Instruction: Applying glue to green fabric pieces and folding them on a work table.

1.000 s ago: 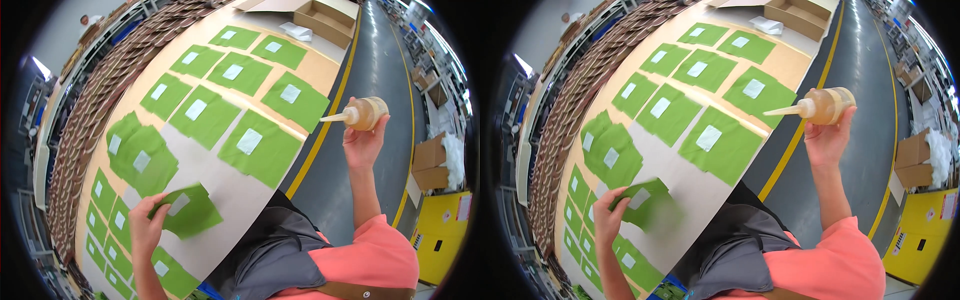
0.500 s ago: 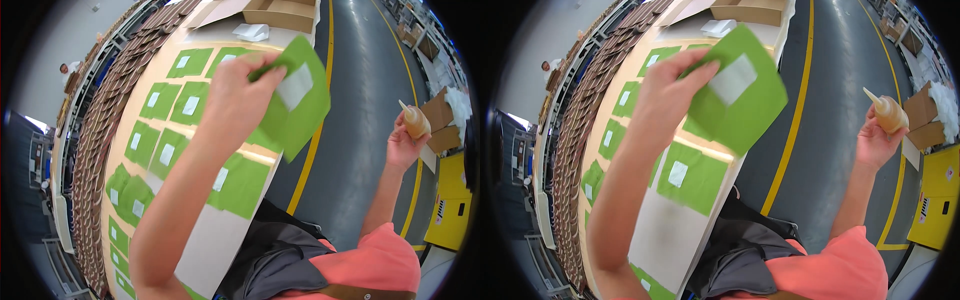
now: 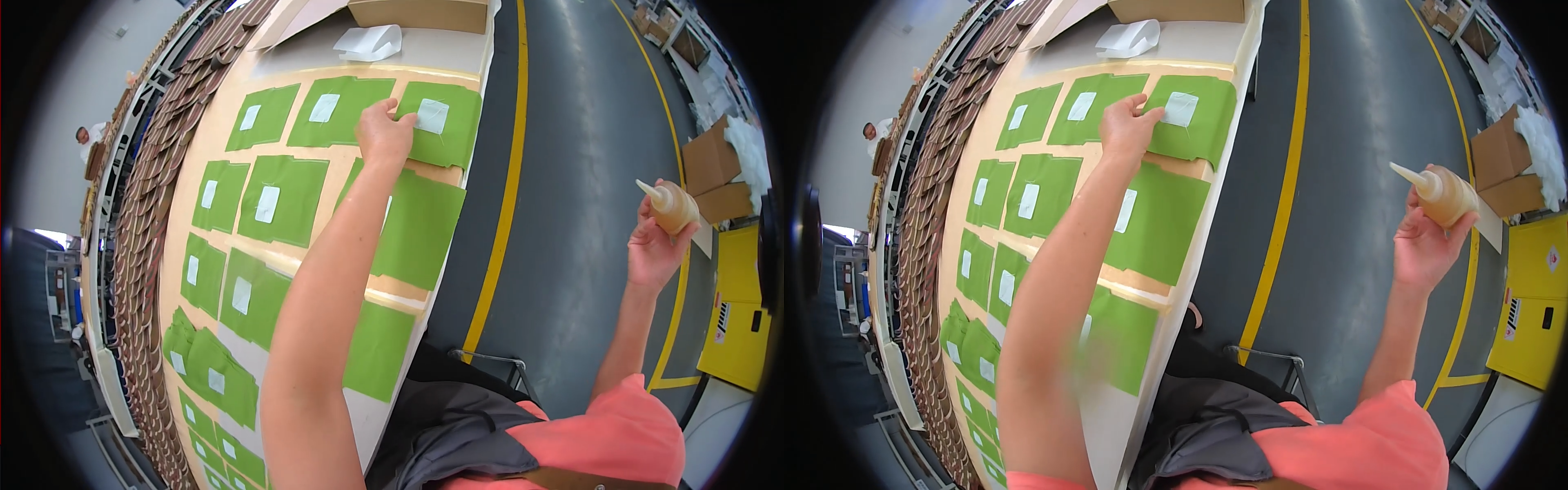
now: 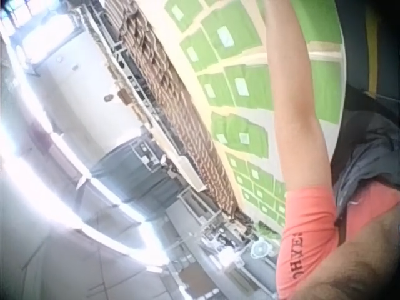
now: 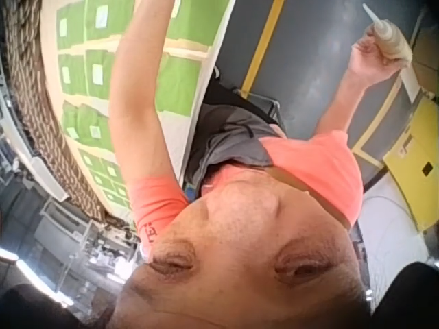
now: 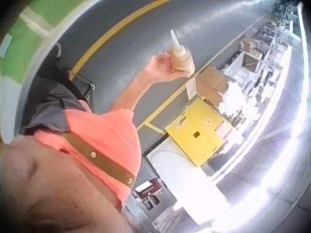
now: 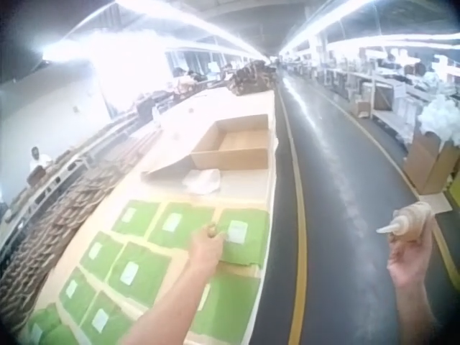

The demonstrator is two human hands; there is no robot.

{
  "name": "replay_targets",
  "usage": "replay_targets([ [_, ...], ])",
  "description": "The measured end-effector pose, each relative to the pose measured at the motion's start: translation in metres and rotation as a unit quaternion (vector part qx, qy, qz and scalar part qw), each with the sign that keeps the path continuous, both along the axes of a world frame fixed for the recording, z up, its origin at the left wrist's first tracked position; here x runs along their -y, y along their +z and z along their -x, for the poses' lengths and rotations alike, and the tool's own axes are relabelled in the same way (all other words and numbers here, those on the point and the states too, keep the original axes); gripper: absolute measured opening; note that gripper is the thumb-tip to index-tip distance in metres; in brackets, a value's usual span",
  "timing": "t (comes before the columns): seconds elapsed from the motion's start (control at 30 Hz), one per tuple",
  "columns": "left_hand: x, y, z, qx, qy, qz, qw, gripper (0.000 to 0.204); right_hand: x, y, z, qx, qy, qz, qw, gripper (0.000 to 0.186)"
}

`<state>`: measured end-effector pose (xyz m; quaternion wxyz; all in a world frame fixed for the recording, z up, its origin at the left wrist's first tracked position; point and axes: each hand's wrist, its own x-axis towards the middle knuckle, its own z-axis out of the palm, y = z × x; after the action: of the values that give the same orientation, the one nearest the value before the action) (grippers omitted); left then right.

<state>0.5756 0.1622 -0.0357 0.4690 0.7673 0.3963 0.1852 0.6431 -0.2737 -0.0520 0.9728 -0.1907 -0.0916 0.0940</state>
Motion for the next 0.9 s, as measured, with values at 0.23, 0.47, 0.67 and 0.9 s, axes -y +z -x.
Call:
replay_targets([
  [0.23,-0.003,0.019,0.048,-0.013,-0.058,-0.253,0.966,0.047,-0.071,0.016,0.002,-0.005,0.124,-0.015,0.992,0.071],
  [0.47,0.060,0.058,0.203,0.060,-0.190,-0.223,0.954,0.029,-0.188,0.047,-0.071,-0.008,0.309,0.011,0.951,0.055],
  [0.67,0.131,0.091,0.346,-0.073,-0.135,-0.119,0.981,0.026,-0.307,0.103,-0.121,0.378,0.079,0.521,0.761,0.042],
  [0.9,0.194,0.078,0.427,-0.076,0.072,-0.027,0.994,0.022,-0.397,0.041,-0.129,0.749,-0.262,0.603,-0.080,0.022],
])
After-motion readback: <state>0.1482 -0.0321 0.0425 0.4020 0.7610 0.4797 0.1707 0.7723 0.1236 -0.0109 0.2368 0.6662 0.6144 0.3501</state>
